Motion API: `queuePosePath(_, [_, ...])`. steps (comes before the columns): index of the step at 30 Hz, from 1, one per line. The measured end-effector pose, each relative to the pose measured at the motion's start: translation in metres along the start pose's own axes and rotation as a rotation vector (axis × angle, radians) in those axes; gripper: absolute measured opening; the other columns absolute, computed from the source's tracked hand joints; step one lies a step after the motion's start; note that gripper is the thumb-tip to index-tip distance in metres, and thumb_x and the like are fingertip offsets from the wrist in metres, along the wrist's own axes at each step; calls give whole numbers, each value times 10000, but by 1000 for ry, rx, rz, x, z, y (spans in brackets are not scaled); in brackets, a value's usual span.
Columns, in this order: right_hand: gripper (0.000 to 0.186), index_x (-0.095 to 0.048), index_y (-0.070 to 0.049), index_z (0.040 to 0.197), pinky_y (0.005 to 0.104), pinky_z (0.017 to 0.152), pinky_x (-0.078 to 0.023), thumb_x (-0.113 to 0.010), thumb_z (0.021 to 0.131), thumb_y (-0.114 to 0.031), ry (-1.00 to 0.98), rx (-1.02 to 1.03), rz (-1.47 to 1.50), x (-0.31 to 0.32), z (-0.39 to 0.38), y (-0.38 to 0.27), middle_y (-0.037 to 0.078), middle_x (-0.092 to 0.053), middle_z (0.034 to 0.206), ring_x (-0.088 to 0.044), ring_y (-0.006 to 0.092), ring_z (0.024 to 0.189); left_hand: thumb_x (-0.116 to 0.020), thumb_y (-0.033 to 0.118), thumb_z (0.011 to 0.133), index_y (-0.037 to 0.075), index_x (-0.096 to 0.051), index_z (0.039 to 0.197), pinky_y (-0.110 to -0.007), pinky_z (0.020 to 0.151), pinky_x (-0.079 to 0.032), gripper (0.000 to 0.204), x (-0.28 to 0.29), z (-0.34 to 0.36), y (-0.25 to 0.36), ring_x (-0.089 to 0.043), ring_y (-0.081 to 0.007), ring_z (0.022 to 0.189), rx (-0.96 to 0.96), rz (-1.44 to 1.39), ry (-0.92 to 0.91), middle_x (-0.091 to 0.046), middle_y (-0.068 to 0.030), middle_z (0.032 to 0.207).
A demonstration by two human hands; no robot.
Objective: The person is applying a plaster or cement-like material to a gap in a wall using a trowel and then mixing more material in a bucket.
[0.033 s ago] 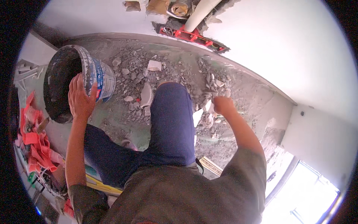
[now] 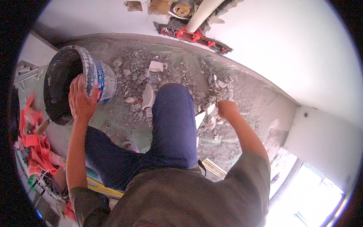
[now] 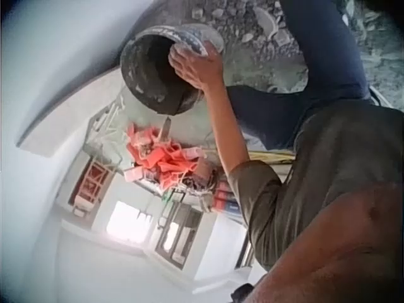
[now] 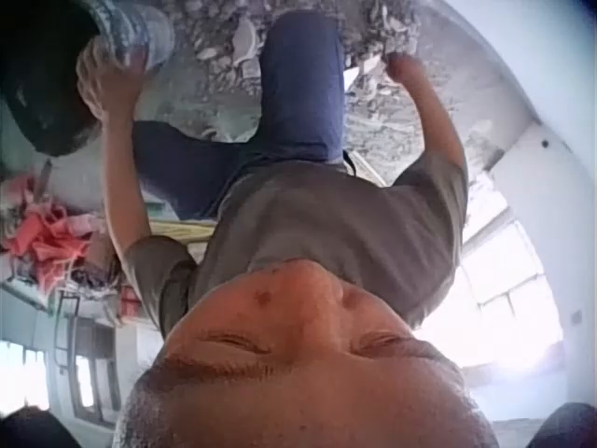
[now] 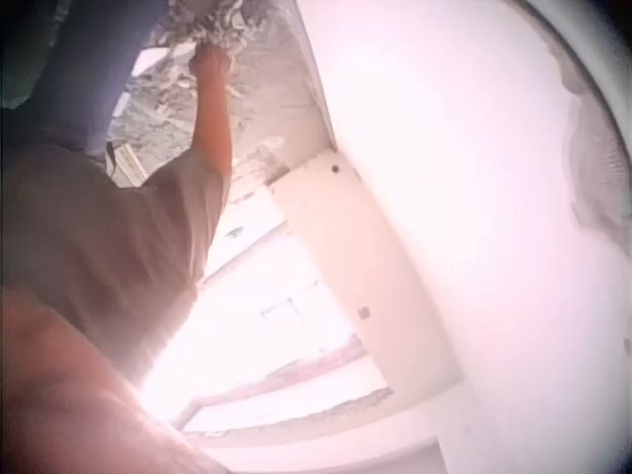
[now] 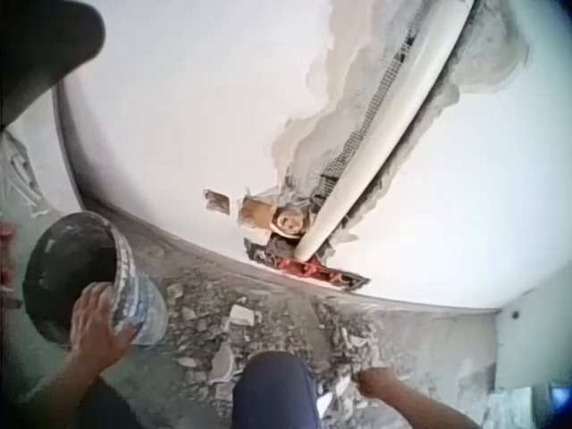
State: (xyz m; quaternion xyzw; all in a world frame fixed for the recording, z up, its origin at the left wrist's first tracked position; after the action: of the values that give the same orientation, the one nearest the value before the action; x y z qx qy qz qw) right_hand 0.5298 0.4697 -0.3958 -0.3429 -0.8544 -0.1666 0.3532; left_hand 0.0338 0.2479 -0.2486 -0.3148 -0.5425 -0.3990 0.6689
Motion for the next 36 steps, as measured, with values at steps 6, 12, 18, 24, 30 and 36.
queuePosePath(6, [230, -681, -192, 993, 479, 795, -521, -501, 865, -255, -180, -142, 0, 12, -43, 6, 135, -679, 948, -654, 326, 932, -622, 397, 866, -16, -492, 1274, -443, 997, -399, 595, -3, 3, 1, -464, -356, 1237, -36, -2, 33, -528, -179, 1295])
queuePosePath(12, [203, -716, -61, 912, 461, 797, -543, -603, 800, -187, -11, -210, -111, 122, 50, -6, 173, -697, 955, -674, 348, 928, -615, 405, 875, -25, -496, 1262, -442, 992, -404, 591, -2, 2, 3, -477, -364, 1222, -43, 38, 22, -535, -188, 1282])
queuePosePath(18, [214, -718, -70, 959, 443, 796, -552, -595, 794, -129, 157, -122, -98, 142, 144, -20, 176, -692, 1012, -674, 324, 966, -611, 409, 880, -21, -497, 1264, -437, 997, -401, 588, -4, 1, 7, -475, -364, 1222, -67, 19, 32, -532, -194, 1285])
queuePosePath(24, [226, -706, -76, 983, 453, 799, -547, -536, 856, -155, 263, -184, 30, 66, 139, 10, 169, -683, 1058, -667, 325, 985, -629, 381, 874, -2, -498, 1271, -433, 995, -405, 566, -6, -1, 4, -480, -361, 1217, -72, 21, 52, -534, -185, 1285])
queuePosePath(30, [244, -674, -167, 1053, 469, 833, -515, -514, 895, -262, 110, -241, 195, 7, 65, 49, 163, -673, 1020, -640, 360, 966, -634, 363, 874, -2, -503, 1265, -433, 1007, -395, 550, -3, 0, 4, -479, -364, 1214, -58, 10, 51, -534, -180, 1285])
queuePosePath(36, [205, -690, -144, 948, 488, 765, -529, -544, 868, -263, 61, -230, 113, -30, -13, 30, 150, -690, 945, -670, 348, 894, -620, 356, 887, -17, -503, 1262, -431, 1009, -393, 542, -4, 3, 4, -474, -361, 1222, -76, -19, 37, -532, -181, 1286])
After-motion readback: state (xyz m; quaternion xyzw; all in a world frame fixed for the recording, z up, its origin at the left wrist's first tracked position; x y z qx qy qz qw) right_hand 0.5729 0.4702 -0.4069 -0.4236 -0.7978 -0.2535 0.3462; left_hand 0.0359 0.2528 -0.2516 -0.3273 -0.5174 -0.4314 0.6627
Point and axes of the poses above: each hand's wrist, its own z-axis towards the middle knuckle, its own x-axis out of the back of the hand, y = z × x, the point moved 5 cm from there along z, towards the middle knuckle
